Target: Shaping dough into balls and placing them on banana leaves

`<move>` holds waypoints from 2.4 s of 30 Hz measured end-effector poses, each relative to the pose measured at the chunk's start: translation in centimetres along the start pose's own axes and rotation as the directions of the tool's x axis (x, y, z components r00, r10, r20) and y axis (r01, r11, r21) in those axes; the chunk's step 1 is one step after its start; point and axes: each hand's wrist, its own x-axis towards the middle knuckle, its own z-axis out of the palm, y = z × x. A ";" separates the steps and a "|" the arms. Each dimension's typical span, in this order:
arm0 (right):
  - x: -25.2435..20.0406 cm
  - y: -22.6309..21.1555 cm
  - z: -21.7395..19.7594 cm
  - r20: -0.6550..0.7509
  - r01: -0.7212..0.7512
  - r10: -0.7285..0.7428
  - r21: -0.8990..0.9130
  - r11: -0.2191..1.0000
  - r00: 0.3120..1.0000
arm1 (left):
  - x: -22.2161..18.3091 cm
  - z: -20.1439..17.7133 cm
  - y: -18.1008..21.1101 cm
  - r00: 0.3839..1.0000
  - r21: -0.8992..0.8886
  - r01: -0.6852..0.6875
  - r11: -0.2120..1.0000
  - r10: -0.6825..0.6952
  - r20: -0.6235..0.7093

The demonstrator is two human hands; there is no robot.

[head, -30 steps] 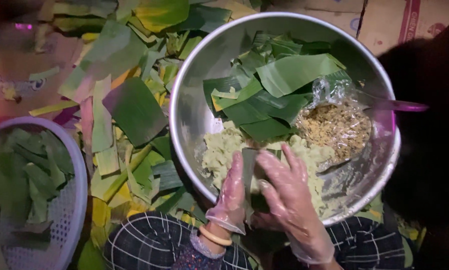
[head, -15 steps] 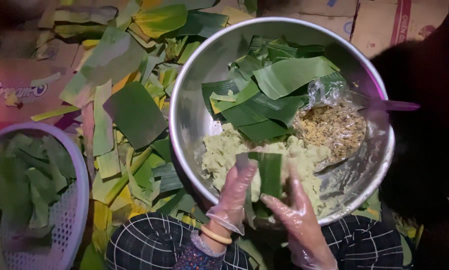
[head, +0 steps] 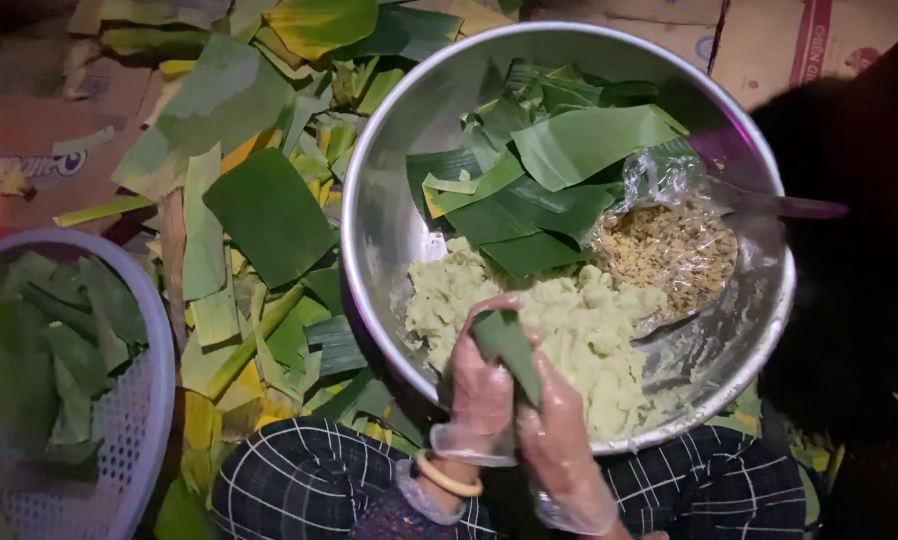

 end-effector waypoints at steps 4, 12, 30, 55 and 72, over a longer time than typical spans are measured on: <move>0.7 0.5 0.7 -0.074 0.018 -0.032 -0.194 0.981 0.997 | 0.6 0.4 2.5 0.973 -0.012 0.157 0.988 -0.156 -0.172; 0.9 -3.8 -0.5 0.233 -0.280 0.343 -0.265 0.923 0.910 | 2.0 -2.7 -3.1 0.994 -0.343 -0.034 0.939 0.069 0.090; -1.2 3.2 1.2 0.092 0.024 0.042 -0.618 0.786 0.995 | 1.5 -1.9 -0.8 0.912 0.010 0.350 0.937 -0.339 -0.231; 0.8 -0.1 -3.7 0.285 0.114 0.293 -0.866 0.487 0.913 | 2.0 -14.1 16.6 0.850 -0.048 -0.234 0.971 0.181 -0.495; 5.6 7.5 3.2 0.436 0.373 0.095 -0.848 0.377 0.895 | 5.6 -6.1 -2.7 0.877 0.036 -0.029 0.999 0.043 -0.479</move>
